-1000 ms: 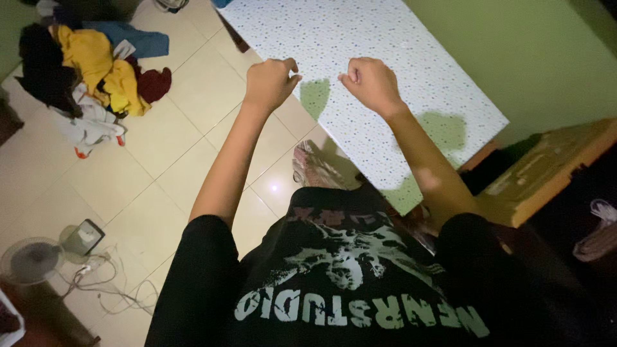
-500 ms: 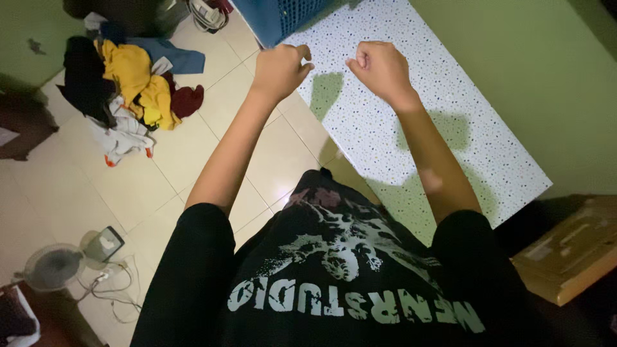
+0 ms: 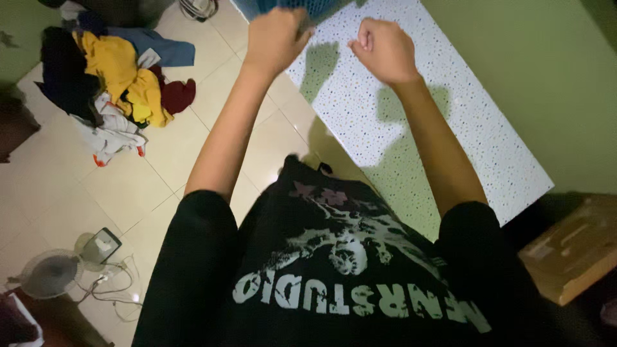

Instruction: The person folds a brown patterned cloth and a blue patterned cloth on a table and places them into a drawer.

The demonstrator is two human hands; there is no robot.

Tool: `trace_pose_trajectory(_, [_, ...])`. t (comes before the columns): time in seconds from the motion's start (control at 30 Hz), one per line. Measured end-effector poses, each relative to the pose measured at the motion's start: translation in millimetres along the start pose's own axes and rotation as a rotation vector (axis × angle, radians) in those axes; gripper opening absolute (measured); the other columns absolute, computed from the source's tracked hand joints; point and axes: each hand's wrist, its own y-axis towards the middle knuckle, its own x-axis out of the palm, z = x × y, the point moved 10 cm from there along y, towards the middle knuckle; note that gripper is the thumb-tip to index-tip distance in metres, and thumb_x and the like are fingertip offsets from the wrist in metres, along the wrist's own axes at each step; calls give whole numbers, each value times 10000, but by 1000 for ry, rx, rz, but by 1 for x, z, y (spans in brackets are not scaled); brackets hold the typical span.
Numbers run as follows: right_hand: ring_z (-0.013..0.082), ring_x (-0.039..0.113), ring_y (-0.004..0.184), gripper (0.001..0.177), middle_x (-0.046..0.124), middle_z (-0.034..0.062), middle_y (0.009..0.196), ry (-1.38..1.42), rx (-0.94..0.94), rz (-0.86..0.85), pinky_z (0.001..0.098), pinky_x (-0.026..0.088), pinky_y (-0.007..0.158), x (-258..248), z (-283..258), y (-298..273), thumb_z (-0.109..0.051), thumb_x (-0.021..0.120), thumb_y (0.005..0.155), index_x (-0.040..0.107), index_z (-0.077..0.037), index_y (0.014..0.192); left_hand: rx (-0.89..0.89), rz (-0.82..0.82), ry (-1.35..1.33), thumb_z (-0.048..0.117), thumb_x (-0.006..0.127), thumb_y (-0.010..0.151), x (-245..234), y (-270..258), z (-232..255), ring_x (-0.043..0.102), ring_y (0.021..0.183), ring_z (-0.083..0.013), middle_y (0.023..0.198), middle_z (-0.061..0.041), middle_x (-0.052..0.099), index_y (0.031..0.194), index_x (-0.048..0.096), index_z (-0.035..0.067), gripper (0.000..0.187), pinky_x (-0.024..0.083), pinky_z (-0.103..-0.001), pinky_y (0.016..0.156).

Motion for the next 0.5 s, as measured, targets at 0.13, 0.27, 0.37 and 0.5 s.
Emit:
trace_pose_trajectory(0.13, [266, 637, 671, 342, 635, 68, 727, -22, 52, 34, 390, 494, 605, -6, 7, 9, -262, 835, 926, 575, -85, 793, 6, -24, -118, 318, 800, 908, -4, 25, -11, 706, 692, -339, 749, -122, 721, 916, 741, 108, 218, 531, -474, 574])
trace_pose_trajectory(0.27, [240, 643, 662, 328, 647, 62, 726, 6, 129, 63, 377, 494, 604, -5, 21, 14, -269, 834, 916, 584, -91, 801, 55, -8, -142, 297, 809, 894, -10, 44, -14, 702, 690, -339, 751, -125, 722, 927, 752, 111, 197, 531, -468, 576])
trace_pose_trajectory(0.37, [233, 641, 663, 317, 652, 61, 730, -6, 158, 79, 374, 493, 602, -2, 25, 23, -270, 831, 923, 593, -96, 806, 95, 31, -182, 260, 802, 886, -18, 55, -19, 699, 678, -330, 777, -111, 729, 960, 749, 100, 184, 530, -455, 569])
trace_pose_trajectory(0.5, [234, 640, 657, 303, 658, 55, 730, -3, 200, 109, 370, 490, 598, 0, 29, 39, -258, 829, 910, 594, -98, 807, 114, 21, -229, 228, 760, 933, -18, 71, -38, 706, 710, -318, 814, -84, 735, 915, 736, 122, 110, 538, -443, 598])
